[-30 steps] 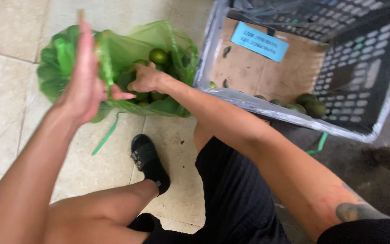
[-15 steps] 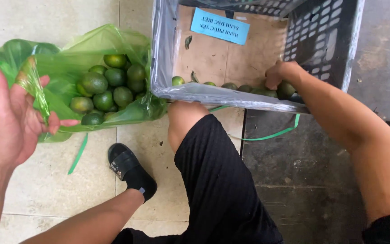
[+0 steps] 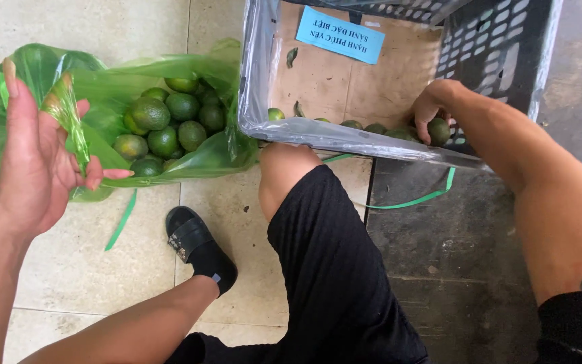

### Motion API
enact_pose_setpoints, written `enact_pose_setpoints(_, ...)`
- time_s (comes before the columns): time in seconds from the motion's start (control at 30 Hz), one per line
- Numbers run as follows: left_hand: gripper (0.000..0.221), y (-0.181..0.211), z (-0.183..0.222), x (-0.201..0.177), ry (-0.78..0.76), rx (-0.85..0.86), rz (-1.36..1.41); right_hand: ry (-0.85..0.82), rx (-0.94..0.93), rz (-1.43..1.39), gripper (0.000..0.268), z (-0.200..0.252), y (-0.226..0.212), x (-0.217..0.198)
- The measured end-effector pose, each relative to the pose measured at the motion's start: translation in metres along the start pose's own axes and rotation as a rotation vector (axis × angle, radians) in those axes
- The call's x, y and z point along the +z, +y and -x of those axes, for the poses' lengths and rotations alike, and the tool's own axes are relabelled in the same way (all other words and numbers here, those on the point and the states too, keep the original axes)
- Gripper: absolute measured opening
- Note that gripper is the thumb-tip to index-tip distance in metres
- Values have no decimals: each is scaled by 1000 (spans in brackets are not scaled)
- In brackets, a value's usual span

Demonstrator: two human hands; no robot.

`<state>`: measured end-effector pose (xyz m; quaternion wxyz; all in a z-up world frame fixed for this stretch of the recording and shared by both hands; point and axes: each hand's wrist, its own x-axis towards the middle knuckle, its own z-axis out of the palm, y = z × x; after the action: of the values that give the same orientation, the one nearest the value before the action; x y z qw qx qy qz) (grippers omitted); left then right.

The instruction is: The person sorts limes from a plastic crate into green plastic bags, tying the bags shut once they are filled.

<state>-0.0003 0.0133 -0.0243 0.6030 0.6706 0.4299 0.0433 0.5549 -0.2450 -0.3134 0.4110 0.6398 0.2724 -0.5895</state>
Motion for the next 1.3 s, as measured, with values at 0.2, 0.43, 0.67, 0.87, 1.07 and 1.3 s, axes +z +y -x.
enact_pose_setpoints(0.2, 119, -3, -2, 1, 27, -18, -5, 261, -165, -243, 102, 104, -3, -23)
enact_pose_setpoints(0.43, 119, -2, -4, -1, 15, -37, 13, 800, -1099, -216, 81, 233, -55, -61)
enact_pose_setpoints(0.67, 119, 9, -10, 5, 36, 21, 36, 751, -1486, 106, 84, 288, -330, -23)
enact_pose_setpoints(0.87, 127, 9, -16, 6, 20, 1, 85, 450, -932, -407, 97, 256, -421, -7)
enact_pose_setpoints(1.07, 126, 16, -5, 9, 80, -121, 93, 1167, -1607, -190, 23, 212, -246, -74)
enact_pose_setpoints(1.3, 114, 5, 0, 8, -28, 36, 40, 1176, -360, -15, 68, -100, 15, -97)
